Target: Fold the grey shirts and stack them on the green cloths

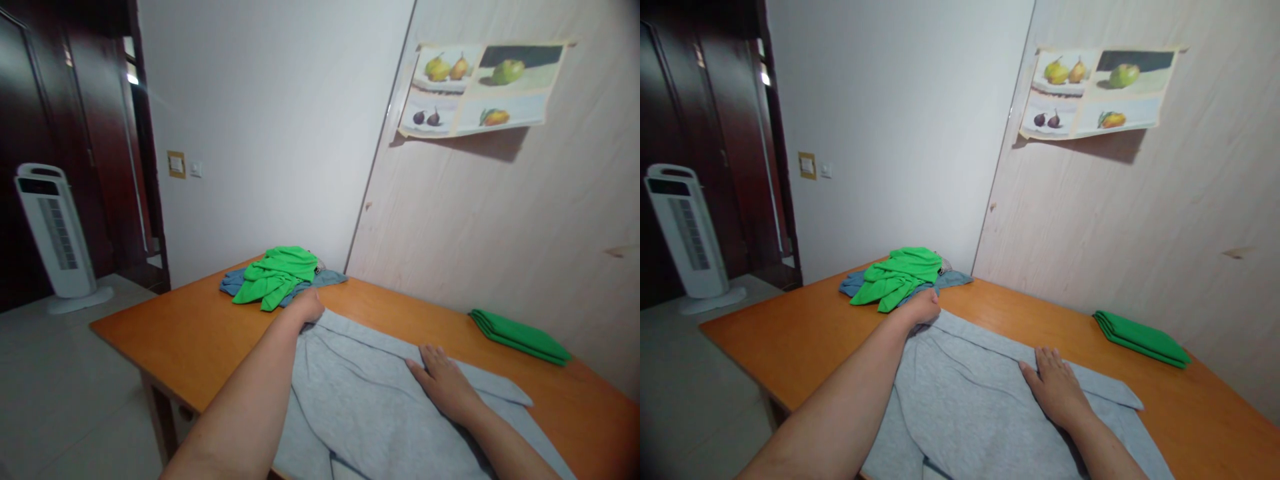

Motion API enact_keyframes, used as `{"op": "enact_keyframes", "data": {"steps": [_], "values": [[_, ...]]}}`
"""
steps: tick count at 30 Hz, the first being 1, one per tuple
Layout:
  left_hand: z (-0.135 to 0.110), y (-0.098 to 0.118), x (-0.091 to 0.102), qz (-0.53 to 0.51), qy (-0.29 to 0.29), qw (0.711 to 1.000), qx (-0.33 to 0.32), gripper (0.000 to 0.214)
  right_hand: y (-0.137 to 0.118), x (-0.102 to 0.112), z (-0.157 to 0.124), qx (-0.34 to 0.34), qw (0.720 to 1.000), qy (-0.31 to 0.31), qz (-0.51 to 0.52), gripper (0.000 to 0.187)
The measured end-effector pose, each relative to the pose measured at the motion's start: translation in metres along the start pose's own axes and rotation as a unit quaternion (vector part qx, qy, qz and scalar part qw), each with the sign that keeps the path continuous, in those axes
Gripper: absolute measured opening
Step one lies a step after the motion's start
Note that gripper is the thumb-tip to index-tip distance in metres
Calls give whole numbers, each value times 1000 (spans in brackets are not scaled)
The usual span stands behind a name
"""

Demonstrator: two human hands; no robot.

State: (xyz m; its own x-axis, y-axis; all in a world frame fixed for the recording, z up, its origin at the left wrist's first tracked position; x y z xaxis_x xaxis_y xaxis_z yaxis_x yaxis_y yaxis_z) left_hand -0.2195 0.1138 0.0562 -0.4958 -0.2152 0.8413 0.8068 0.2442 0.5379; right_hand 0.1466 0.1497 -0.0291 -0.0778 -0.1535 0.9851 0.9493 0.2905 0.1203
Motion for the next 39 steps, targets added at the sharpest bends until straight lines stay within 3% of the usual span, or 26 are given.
{"op": "enact_keyframes", "data": {"steps": [10, 16, 20, 24, 31, 36, 39], "values": [[3, -11, 1, 11, 39, 999, 28, 40, -1, 4, -2, -4, 1000, -10, 2, 82], [-7, 17, -1, 50, 57, 997, -24, 43, -4, 8, -4, 0, 1000, -5, 5, 80], [-15, 45, -31, 64, -2, 993, -103, 56, -3, 7, -3, -3, 1000, -4, 12, 79], [-19, 40, -60, 80, -90, 987, -103, 80, -1, 5, -3, -3, 1000, -4, 16, 79], [-23, 40, -61, 98, -119, 983, -96, 85, -1, 3, -2, -1, 1000, -10, 13, 81], [-45, 77, -63, 83, -129, 973, -175, 77, -3, 7, -3, -6, 1000, -20, 15, 81], [-67, 98, -83, 53, -222, 945, -236, 75, -5, 9, -4, -8, 1000, -24, 18, 80]]}}
Point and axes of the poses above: each hand's wrist, its own z-axis towards the middle knuckle, its own x-axis out of the back of the hand, y = z × x, the point moved 9 cm from there along z, towards the middle knuckle, and after that the axes turned 9 degrees about -z, right-handed, at the moved point
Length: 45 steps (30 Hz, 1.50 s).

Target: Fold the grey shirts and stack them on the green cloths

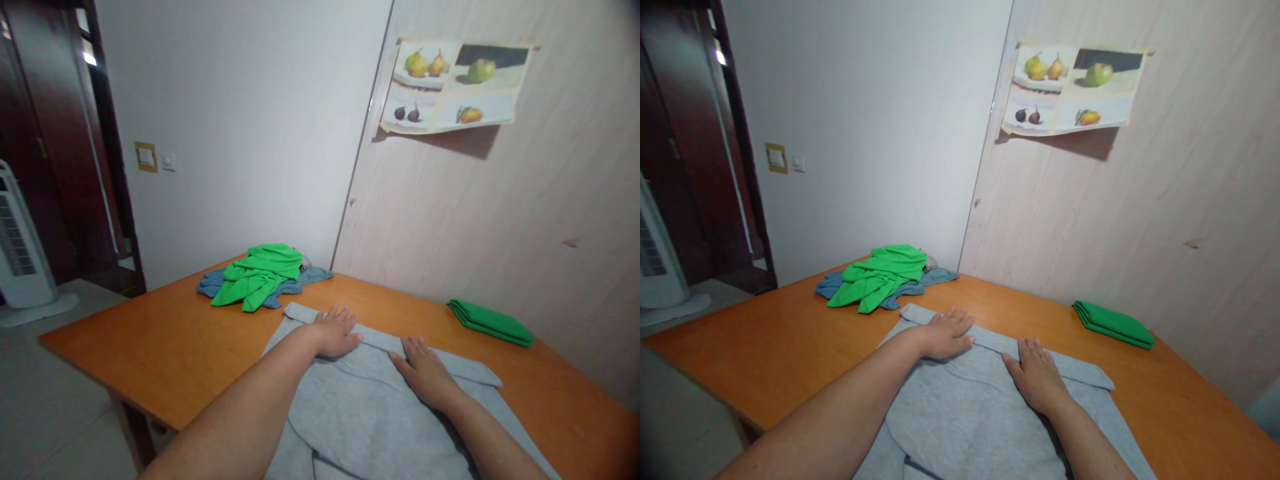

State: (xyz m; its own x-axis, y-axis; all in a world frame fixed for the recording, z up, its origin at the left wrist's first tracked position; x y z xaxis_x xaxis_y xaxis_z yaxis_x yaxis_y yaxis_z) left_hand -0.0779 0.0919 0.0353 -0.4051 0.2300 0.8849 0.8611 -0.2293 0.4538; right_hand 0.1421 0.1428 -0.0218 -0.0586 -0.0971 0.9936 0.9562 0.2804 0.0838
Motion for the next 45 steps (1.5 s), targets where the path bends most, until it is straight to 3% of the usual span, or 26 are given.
{"op": "enact_keyframes", "data": {"steps": [4, 8, 13, 17, 22, 25, 29, 32, 35, 40, 45], "values": [[-4, 10, -19, 11, -76, 997, -19, 75, 0, 2, -2, 1, 1000, -3, 10, 80], [-8, 13, -17, 20, -78, 996, -26, 85, -6, 13, -7, 8, 1000, -4, 28, 81], [-15, 40, -11, 18, -27, 996, -89, 81, -38, 34, -22, 86, 994, -10, 61, 80], [-15, 46, -25, 6, -68, 994, -85, 86, -60, 31, -34, 146, 984, -74, 74, 81], [-13, 41, -31, 17, -100, 992, -81, 93, -57, 32, -34, 142, 981, -85, 97, 83], [-14, 40, -29, 18, -105, 992, -72, 92, -43, 35, -29, 102, 987, -64, 102, 83], [-15, 41, -25, 24, -105, 992, -64, 92, -9, 31, -24, -11, 996, -59, 66, 88], [-15, 41, -25, 29, -101, 992, -65, 91, 2, 25, -24, -22, 994, -85, 67, 90], [-14, 40, -24, 31, -95, 993, -64, 89, 15, 29, -21, -45, 994, -62, 79, 89], [-13, 40, -23, 37, -94, 993, -59, 90, 59, 33, -18, -176, 983, -27, 42, 90], [-14, 41, -22, 47, -96, 993, -54, 89, 73, 19, -18, -199, 977, -54, 44, 93]]}}
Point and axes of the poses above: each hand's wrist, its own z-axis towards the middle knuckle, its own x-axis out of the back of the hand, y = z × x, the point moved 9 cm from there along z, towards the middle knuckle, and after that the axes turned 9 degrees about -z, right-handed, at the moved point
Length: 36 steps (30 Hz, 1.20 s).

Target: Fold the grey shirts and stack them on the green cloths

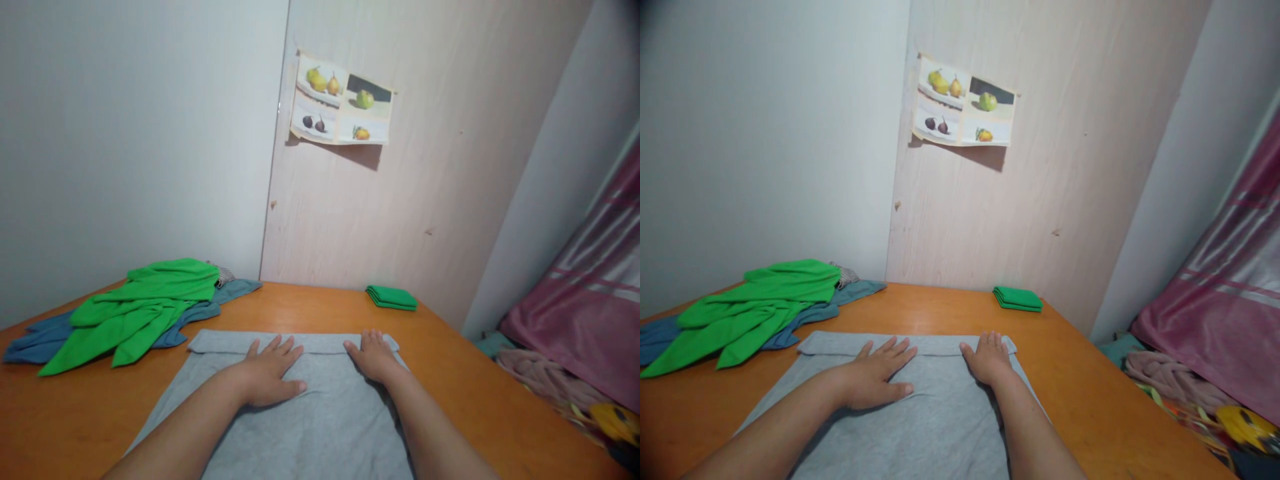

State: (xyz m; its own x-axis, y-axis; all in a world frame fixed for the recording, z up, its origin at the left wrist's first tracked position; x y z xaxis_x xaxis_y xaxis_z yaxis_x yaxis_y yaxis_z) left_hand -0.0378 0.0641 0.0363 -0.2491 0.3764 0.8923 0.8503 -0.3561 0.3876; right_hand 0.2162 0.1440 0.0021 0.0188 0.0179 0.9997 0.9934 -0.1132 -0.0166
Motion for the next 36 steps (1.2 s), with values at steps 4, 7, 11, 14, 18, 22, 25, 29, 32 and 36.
{"op": "enact_keyframes", "data": {"steps": [4, 7, 11, 14, 18, 22, 25, 29, 32, 36], "values": [[0, -1, -1, -2, -2, 1000, 1, 88, 11, 2, 6, -27, 1000, 11, -2, 94], [2, -3, -2, 2, 0, 1000, -3, 88, 25, 4, 10, -56, 998, 15, -5, 97], [3, -3, -2, 7, 4, 1000, -5, 87, 35, -2, 11, -61, 998, -3, -6, 97], [3, -3, -1, 4, 5, 1000, -3, 87, 36, -6, 11, -61, 998, -9, -6, 99], [3, -2, -1, 1, 1, 1000, -4, 87, 37, -4, 12, -60, 998, -10, -6, 98], [2, -1, -1, 4, -1, 1000, -3, 88, 35, 0, 13, -57, 998, 1, -10, 97], [1, 0, -1, 3, -4, 1000, -1, 89, 28, -3, 14, -38, 999, -1, -15, 95], [2, -3, -2, 1, -1, 1000, -1, 89, 24, -8, 13, -22, 1000, -11, -19, 95], [5, -5, -4, 3, 1, 1000, -7, 90, 23, -5, 10, -19, 1000, -10, -20, 94], [6, -6, -5, -2, 2, 1000, -11, 92, 7, 10, -2, 14, 1000, 5, -19, 87]]}}
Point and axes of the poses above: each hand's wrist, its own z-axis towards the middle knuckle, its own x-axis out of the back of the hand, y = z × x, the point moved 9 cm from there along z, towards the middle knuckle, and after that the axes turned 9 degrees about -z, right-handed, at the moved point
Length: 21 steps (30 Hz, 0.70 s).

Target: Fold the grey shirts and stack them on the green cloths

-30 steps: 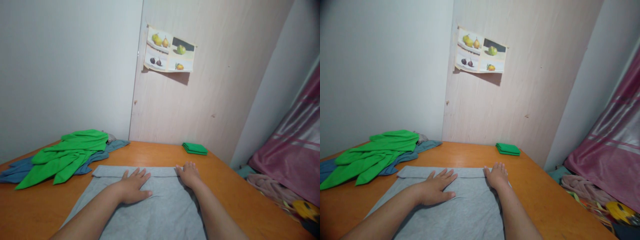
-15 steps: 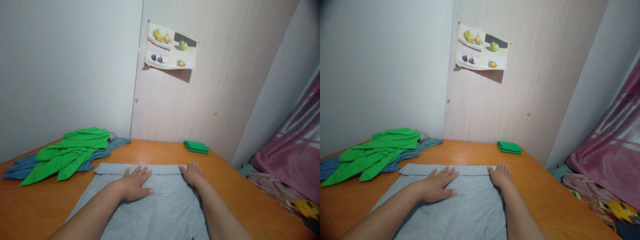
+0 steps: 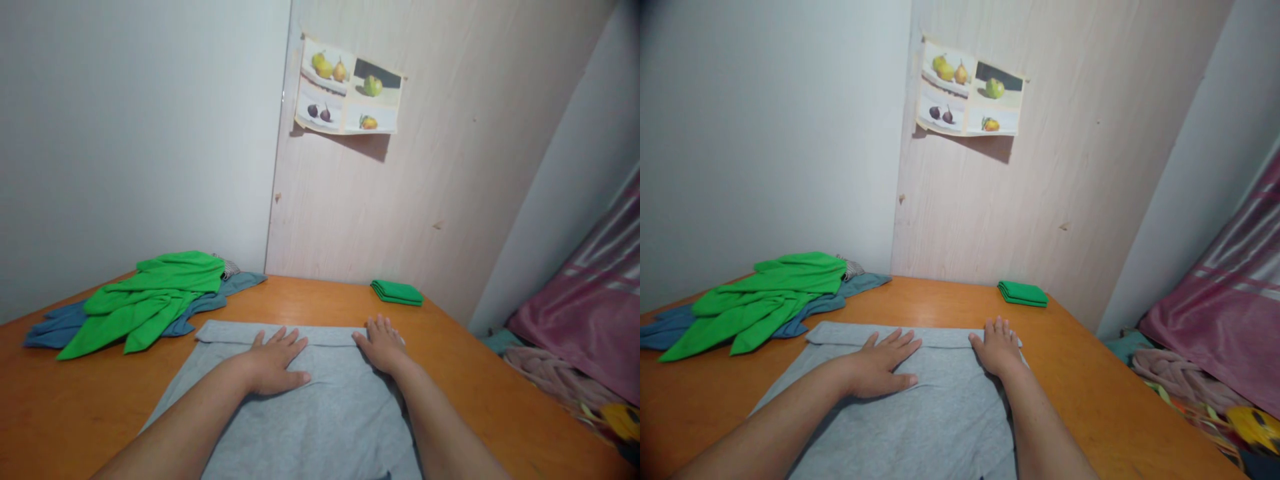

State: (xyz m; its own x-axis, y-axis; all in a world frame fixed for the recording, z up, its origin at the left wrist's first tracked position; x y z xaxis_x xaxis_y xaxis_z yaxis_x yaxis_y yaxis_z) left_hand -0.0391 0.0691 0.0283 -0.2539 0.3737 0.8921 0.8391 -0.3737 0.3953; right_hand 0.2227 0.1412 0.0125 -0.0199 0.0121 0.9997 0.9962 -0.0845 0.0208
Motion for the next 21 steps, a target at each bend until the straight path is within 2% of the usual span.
{"op": "enact_keyframes", "data": {"steps": [3, 5, 8, 13, 17, 21], "values": [[-1, 1, 0, -5, 1, 1000, 1, 91, -28, 9, -16, 75, 997, -3, 14, 84], [0, 1, 0, -3, 3, 1000, 1, 90, -45, 6, -27, 123, 991, -41, 16, 86], [0, 1, 0, -1, 2, 1000, 1, 91, -55, 1, -38, 148, 985, -87, 11, 90], [-2, 3, 1, -4, -1, 1000, 1, 91, -60, 8, -40, 146, 988, -56, 6, 89], [-4, 5, 2, -11, -2, 1000, -2, 90, -85, 18, -51, 213, 977, -9, 27, 87], [-2, 3, 0, -13, 0, 1000, -3, 91, -107, 11, -64, 276, 959, -49, 37, 88]]}}
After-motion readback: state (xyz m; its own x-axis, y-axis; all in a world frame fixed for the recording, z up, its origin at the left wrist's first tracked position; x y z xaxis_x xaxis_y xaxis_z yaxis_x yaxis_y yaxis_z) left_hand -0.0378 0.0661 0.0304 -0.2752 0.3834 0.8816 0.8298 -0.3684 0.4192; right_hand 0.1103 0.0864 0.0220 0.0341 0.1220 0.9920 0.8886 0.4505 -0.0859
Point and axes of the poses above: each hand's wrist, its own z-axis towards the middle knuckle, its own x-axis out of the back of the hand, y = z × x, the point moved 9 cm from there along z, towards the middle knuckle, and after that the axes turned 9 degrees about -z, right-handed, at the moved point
